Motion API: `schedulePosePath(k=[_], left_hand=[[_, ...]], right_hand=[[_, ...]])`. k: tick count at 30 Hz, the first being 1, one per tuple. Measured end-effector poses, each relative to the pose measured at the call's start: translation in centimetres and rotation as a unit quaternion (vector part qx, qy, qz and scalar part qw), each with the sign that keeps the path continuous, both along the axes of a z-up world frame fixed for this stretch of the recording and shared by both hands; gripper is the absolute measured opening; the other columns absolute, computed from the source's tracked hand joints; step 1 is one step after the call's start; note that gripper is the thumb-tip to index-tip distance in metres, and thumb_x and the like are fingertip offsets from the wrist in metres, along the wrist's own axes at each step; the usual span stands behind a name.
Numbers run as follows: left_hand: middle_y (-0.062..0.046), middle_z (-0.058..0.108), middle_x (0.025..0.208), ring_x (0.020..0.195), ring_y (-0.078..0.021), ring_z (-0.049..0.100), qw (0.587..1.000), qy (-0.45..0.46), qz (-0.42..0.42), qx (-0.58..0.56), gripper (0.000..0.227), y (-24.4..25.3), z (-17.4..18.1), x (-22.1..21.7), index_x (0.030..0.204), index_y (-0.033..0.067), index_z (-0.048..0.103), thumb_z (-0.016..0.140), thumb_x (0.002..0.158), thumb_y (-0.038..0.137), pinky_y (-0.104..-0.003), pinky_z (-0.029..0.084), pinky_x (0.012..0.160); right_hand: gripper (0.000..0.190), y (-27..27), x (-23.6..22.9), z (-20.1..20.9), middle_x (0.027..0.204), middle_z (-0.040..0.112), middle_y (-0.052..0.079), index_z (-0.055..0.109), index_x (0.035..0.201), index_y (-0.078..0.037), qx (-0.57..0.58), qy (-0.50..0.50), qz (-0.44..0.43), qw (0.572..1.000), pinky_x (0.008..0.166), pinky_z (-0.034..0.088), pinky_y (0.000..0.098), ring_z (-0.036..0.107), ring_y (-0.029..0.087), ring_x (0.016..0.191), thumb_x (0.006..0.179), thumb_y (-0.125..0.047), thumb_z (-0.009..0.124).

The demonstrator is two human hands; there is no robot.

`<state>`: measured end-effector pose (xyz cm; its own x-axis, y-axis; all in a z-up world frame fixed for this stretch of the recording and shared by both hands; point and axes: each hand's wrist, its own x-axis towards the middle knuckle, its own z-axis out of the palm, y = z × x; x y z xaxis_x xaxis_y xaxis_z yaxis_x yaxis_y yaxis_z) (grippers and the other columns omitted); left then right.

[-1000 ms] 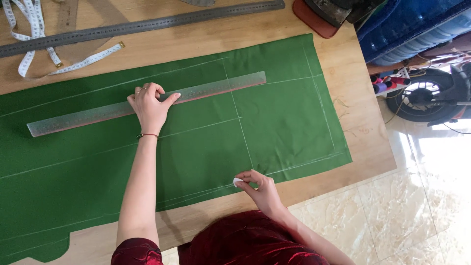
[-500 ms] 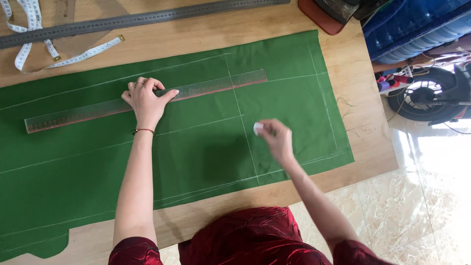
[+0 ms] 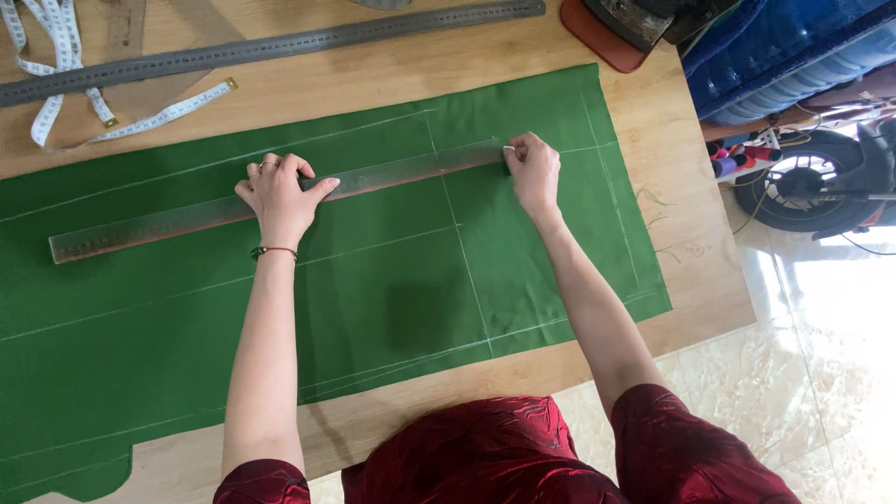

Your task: The person marks a green fabric with chalk using a ruler and a curved template, then cuts the fabric along the marked lines with scissors.

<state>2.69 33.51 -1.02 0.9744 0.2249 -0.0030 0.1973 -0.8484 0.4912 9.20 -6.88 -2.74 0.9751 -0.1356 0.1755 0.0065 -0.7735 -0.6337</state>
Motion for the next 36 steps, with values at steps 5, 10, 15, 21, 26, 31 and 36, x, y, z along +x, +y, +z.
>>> schedulePosePath(k=[5, 10, 15, 21, 26, 31, 36], left_hand=[[-0.002, 0.053, 0.107, 0.12, -0.032, 0.044, 1.0, 0.003, -0.007, -0.001, 0.038, 0.1, -0.3, 0.0, 0.093, 0.0207, 0.06, 0.079, 0.084, 0.053, -0.057, 0.027, 0.104], [-0.002, 0.056, 0.109, 0.12, -0.032, 0.045, 1.0, -0.004, 0.009, 0.017, 0.036, 0.0, -1.3, 0.1, 0.093, 0.0224, 0.06, 0.079, 0.084, 0.053, -0.057, 0.026, 0.105], [-0.005, 0.056, 0.11, 0.118, -0.0327, 0.047, 0.999, -0.023, -0.008, 0.026, 0.038, 0.3, 0.2, -0.6, 0.095, 0.0205, 0.062, 0.081, 0.084, 0.052, -0.058, 0.031, 0.102], [-0.003, 0.053, 0.119, 0.125, -0.0281, 0.043, 0.995, 0.033, -0.089, 0.033, 0.053, 3.3, -0.3, -1.2, 0.108, 0.0204, 0.059, 0.083, 0.075, 0.054, -0.052, 0.034, 0.105], [-0.006, 0.069, 0.069, 0.074, -0.024, 0.06, 0.97, 0.013, -0.239, 0.034, 0.026, 2.5, 3.3, 1.0, 0.082, 0.0091, 0.06, 0.08, 0.091, 0.023, -0.04, 0.052, 0.074], [-0.008, 0.07, 0.08, 0.076, -0.0283, 0.067, 0.928, -0.146, -0.271, 0.209, 0.004, 3.7, 3.5, 7.7, 0.095, 0.016, 0.07, 0.073, 0.095, 0.019, -0.042, 0.051, 0.059], [-0.009, 0.07, 0.09, 0.078, -0.0303, 0.065, 0.887, -0.253, -0.256, 0.29, 0.025, 5.0, 1.8, 13.8, 0.104, 0.0137, 0.068, 0.062, 0.084, 0.0, -0.04, 0.052, 0.063]], right_hand=[[0.005, -0.2, -0.4, -0.1, 0.075, 0.072, 0.012, 0.073, 0.086, -0.009, -0.132, 0.046, 0.07, 0.988, 0.073, 0.058, 0.052, 0.073, 0.037, 0.076, 0.089, -0.01, 0.069], [0.011, -3.8, -6.7, 3.5, 0.076, 0.075, 0.007, 0.078, 0.082, -0.016, -0.24, 0.135, 0.119, 0.954, 0.075, 0.06, 0.049, 0.075, 0.034, 0.076, 0.088, -0.014, 0.069], [0.018, -3.6, -15.0, 7.7, 0.091, 0.078, 0.009, 0.078, 0.107, -0.015, -0.12, 0.167, 0.15, 0.967, 0.081, 0.057, 0.0491, 0.074, 0.034, 0.085, 0.09, -0.016, 0.072], [0.013, -1.3, -23.4, 8.1, 0.072, 0.071, 0.008, 0.079, 0.098, -0.014, 0.042, 0.211, 0.108, 0.971, 0.074, 0.056, 0.0371, 0.067, 0.022, 0.067, 0.085, -0.017, 0.079], [0.013, 1.8, -25.1, 9.2, 0.09, 0.083, -0.001, 0.078, 0.098, -0.012, 0.136, 0.263, 0.093, 0.951, 0.076, 0.056, 0.0248, 0.075, 0.009, 0.082, 0.088, -0.02, 0.076], [0.014, 3.2, -25.4, 9.0, 0.09, 0.082, -0.002, 0.077, 0.097, -0.014, 0.111, 0.225, 0.137, 0.958, 0.072, 0.057, 0.0257, 0.074, 0.01, 0.08, 0.089, -0.026, 0.074], [0.013, 3.3, -25.6, 9.8, 0.087, 0.078, -0.003, 0.075, 0.091, -0.014, 0.137, 0.218, 0.134, 0.957, 0.073, 0.054, 0.0271, 0.07, 0.012, 0.08, 0.091, -0.027, 0.073]])
